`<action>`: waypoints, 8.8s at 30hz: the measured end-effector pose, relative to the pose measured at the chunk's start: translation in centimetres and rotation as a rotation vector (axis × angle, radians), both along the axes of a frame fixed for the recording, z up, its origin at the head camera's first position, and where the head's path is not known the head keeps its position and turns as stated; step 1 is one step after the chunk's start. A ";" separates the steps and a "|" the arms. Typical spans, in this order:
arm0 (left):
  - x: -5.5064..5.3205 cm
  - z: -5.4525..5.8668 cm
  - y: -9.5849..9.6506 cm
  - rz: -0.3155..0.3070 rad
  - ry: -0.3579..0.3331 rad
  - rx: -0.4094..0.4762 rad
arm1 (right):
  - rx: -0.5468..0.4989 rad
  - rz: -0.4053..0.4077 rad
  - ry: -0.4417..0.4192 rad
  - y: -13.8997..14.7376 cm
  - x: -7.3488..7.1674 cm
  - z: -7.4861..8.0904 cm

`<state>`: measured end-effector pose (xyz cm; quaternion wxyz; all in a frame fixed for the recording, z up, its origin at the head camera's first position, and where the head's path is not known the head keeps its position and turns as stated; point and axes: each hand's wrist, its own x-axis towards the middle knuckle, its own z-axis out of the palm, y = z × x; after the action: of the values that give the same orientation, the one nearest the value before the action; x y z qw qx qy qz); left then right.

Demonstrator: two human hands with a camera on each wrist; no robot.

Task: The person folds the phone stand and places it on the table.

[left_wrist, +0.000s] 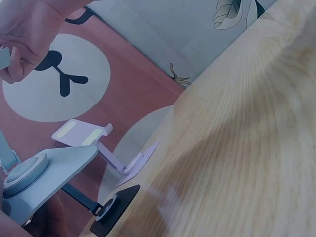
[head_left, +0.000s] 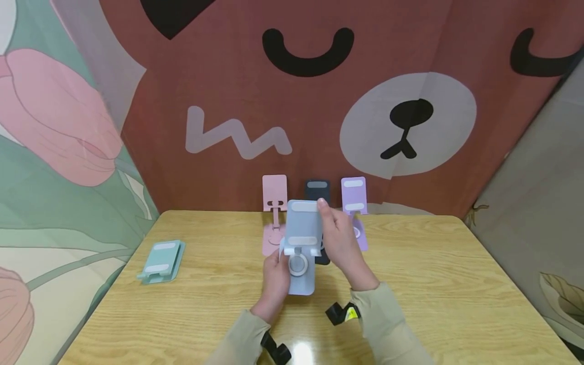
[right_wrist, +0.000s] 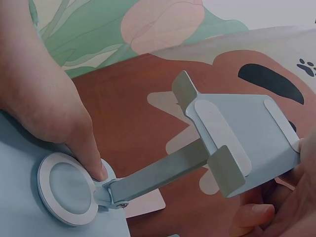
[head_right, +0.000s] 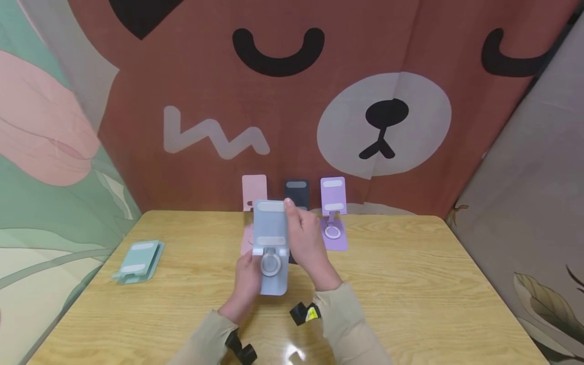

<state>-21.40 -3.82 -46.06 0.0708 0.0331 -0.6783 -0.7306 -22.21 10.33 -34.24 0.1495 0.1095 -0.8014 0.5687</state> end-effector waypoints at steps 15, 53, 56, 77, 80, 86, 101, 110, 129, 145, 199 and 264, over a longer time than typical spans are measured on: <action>-0.1 0.2 -0.2 0.033 0.038 -0.025 | -0.008 -0.012 -0.048 0.0 0.0 -0.1; -0.2 0.5 -0.3 0.052 0.056 -0.063 | 0.020 -0.064 -0.161 -0.2 0.0 0.1; -0.2 0.6 -0.3 0.051 0.052 -0.063 | 0.018 -0.062 -0.170 -0.2 0.0 0.0; -0.5 0.3 -0.1 0.044 0.027 -0.031 | 0.000 -0.036 -0.168 -0.5 0.5 -0.7; -0.4 0.3 -0.1 0.038 0.028 -0.027 | -0.005 -0.034 -0.170 -0.5 0.6 -0.9; -0.2 0.5 -0.2 0.037 0.025 -0.026 | -0.019 -0.046 -0.186 -0.7 0.7 -1.4; -0.2 0.5 -0.6 0.039 0.016 0.035 | -0.068 -0.006 -0.225 -1.3 1.0 -2.7; -0.4 0.6 -0.8 0.031 0.055 0.074 | -0.072 -0.014 -0.266 -1.7 1.1 -3.1; -0.4 1.5 -1.1 0.002 0.070 0.113 | -0.094 -0.009 -0.288 -2.0 1.2 -3.7; -0.4 1.6 -1.0 0.037 0.051 0.099 | -0.080 -0.031 -0.325 -2.2 1.1 -4.3; -0.8 3.3 -1.9 -0.073 -0.038 0.007 | -0.094 -0.075 -0.359 -1.8 0.1 -4.9; -0.2 2.0 -1.4 -0.019 -0.007 0.044 | -0.016 -0.085 -0.378 -2.0 0.3 -6.8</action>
<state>-21.56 -5.25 -44.05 0.0604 0.0308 -0.6625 -0.7460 -21.89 8.30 -41.02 0.0212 -0.0346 -0.8147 0.5784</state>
